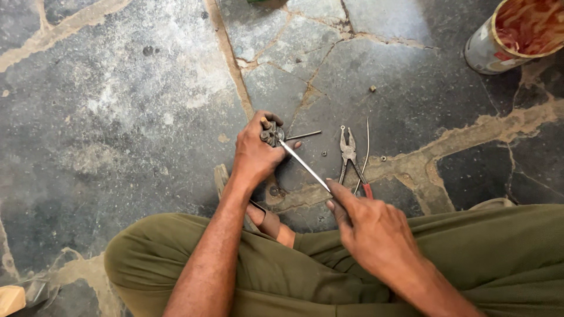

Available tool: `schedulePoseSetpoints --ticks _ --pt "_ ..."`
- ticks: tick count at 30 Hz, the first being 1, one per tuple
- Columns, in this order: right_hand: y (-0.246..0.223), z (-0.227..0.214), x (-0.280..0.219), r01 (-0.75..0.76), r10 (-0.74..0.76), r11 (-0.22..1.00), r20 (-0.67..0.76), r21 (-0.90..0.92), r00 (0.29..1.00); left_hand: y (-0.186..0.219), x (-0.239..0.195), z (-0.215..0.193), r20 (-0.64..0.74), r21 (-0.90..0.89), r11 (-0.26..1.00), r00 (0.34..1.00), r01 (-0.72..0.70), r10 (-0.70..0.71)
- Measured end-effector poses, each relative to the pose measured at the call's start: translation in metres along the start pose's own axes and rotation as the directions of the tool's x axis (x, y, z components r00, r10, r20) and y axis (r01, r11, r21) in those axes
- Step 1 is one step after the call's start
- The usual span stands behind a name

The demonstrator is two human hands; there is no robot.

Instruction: The person sits on the floor and uses pliers and a screwdriver to work on a small mechanical component. They repeatedly grip and twist parts of the object, occasionally switching between tools to adjust or remove pieces.

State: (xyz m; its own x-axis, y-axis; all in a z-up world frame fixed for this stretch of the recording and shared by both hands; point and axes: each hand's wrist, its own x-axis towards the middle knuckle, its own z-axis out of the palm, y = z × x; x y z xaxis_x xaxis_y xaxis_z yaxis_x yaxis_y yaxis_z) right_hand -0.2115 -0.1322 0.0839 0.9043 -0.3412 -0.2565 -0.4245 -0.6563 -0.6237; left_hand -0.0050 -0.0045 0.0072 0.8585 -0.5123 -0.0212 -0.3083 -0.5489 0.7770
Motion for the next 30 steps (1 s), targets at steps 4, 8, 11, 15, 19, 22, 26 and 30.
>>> schedulePoseSetpoints --ticks 4,8,11,15,19,22,26,30 --pt "0.007 0.016 -0.005 0.045 -0.049 0.992 -0.032 -0.118 0.998 0.000 0.000 0.003 -0.036 0.052 0.998 0.999 -0.030 0.032" --pt "0.018 0.033 -0.007 0.151 -0.191 0.890 -0.050 -0.430 0.980 -0.001 0.001 0.004 -0.058 0.053 0.999 0.998 0.003 0.000" --pt "0.018 0.039 -0.004 0.241 -0.344 0.813 -0.104 -0.530 0.933 -0.002 0.004 0.001 -0.084 0.036 0.999 0.996 0.022 -0.019" --pt "0.013 0.038 0.001 0.209 -0.302 0.854 -0.128 -0.476 0.945 -0.008 0.003 0.000 -0.134 0.050 0.999 0.991 0.012 -0.005" --pt "0.012 0.022 -0.001 0.154 -0.170 0.979 -0.122 -0.134 0.978 -0.017 0.000 -0.003 -0.107 -0.060 0.998 0.994 0.006 -0.012" --pt "0.010 0.017 -0.003 0.107 -0.113 0.993 -0.138 -0.054 0.984 -0.024 -0.001 -0.006 -0.077 -0.120 0.992 0.996 0.035 -0.044" --pt "0.007 0.016 -0.001 0.061 -0.063 0.998 -0.093 -0.025 0.994 -0.023 0.001 -0.006 -0.024 -0.113 0.991 0.997 0.066 -0.069" --pt "0.006 0.017 0.002 0.097 -0.095 0.995 -0.108 0.009 0.990 -0.020 0.002 -0.008 -0.003 -0.105 0.992 0.998 0.067 -0.068"
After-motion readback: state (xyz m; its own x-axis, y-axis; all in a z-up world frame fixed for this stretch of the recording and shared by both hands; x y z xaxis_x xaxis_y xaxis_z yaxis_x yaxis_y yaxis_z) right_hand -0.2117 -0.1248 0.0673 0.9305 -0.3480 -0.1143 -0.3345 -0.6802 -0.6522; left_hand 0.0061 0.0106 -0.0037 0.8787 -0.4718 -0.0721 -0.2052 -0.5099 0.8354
